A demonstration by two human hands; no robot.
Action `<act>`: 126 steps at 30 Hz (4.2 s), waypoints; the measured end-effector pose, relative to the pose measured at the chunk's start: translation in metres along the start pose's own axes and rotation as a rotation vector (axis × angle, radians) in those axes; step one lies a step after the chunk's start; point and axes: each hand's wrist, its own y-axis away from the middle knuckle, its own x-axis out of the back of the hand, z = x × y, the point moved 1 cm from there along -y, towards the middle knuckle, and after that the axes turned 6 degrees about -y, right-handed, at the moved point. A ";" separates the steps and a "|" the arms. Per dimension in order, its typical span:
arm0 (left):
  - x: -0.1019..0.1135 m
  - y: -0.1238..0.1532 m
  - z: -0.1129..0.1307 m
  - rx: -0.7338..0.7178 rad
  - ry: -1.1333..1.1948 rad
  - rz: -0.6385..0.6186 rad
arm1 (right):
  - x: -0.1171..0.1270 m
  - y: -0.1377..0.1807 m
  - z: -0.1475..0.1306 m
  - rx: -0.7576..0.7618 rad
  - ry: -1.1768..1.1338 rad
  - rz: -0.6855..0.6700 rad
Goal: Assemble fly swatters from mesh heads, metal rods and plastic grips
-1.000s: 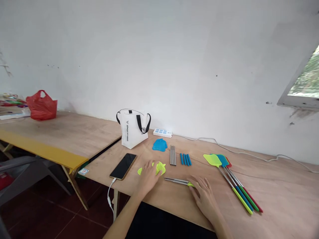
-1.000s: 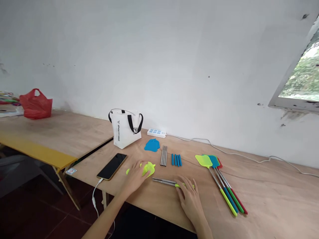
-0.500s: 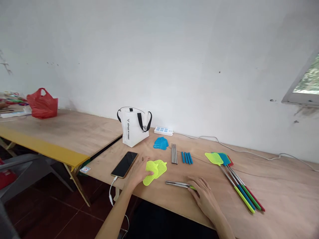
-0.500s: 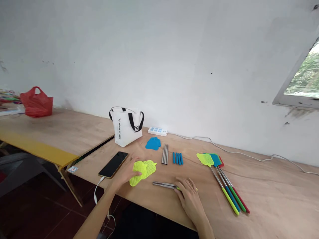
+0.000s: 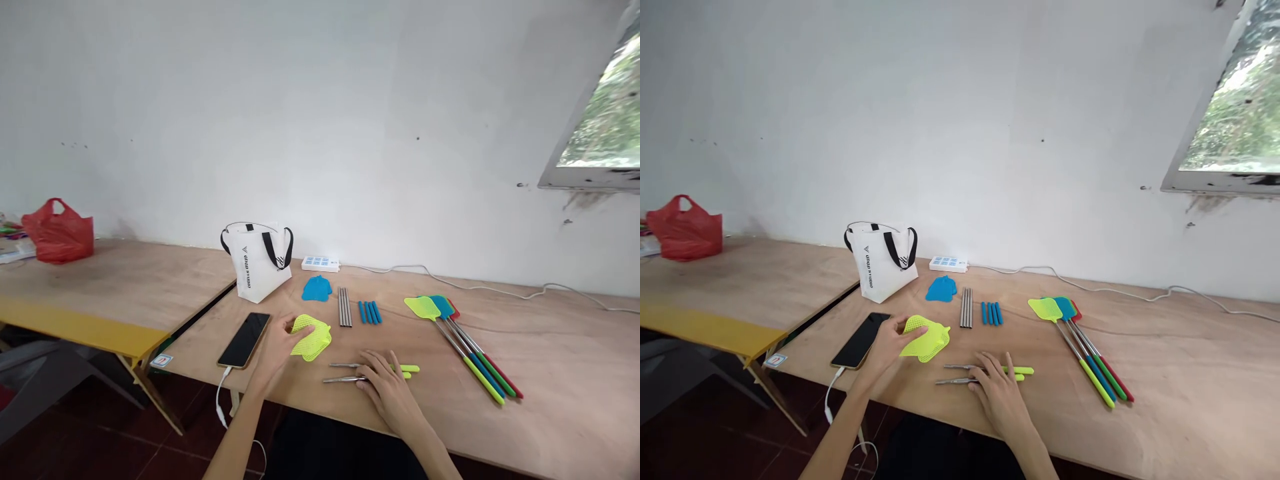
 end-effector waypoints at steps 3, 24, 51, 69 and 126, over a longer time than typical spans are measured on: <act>-0.009 0.002 0.003 0.041 0.113 -0.025 | 0.002 -0.001 0.001 0.006 -0.062 0.083; -0.037 0.007 0.002 0.141 0.405 0.024 | 0.008 0.003 0.008 -0.012 -0.203 0.309; -0.031 0.001 -0.011 0.042 0.278 -0.028 | 0.011 0.001 0.000 -0.018 -0.159 0.266; -0.052 0.013 -0.013 0.226 0.298 -0.209 | 0.008 0.001 -0.005 0.088 0.032 0.173; 0.018 -0.016 -0.064 0.163 -0.784 0.085 | -0.005 0.000 0.014 -0.052 0.001 0.184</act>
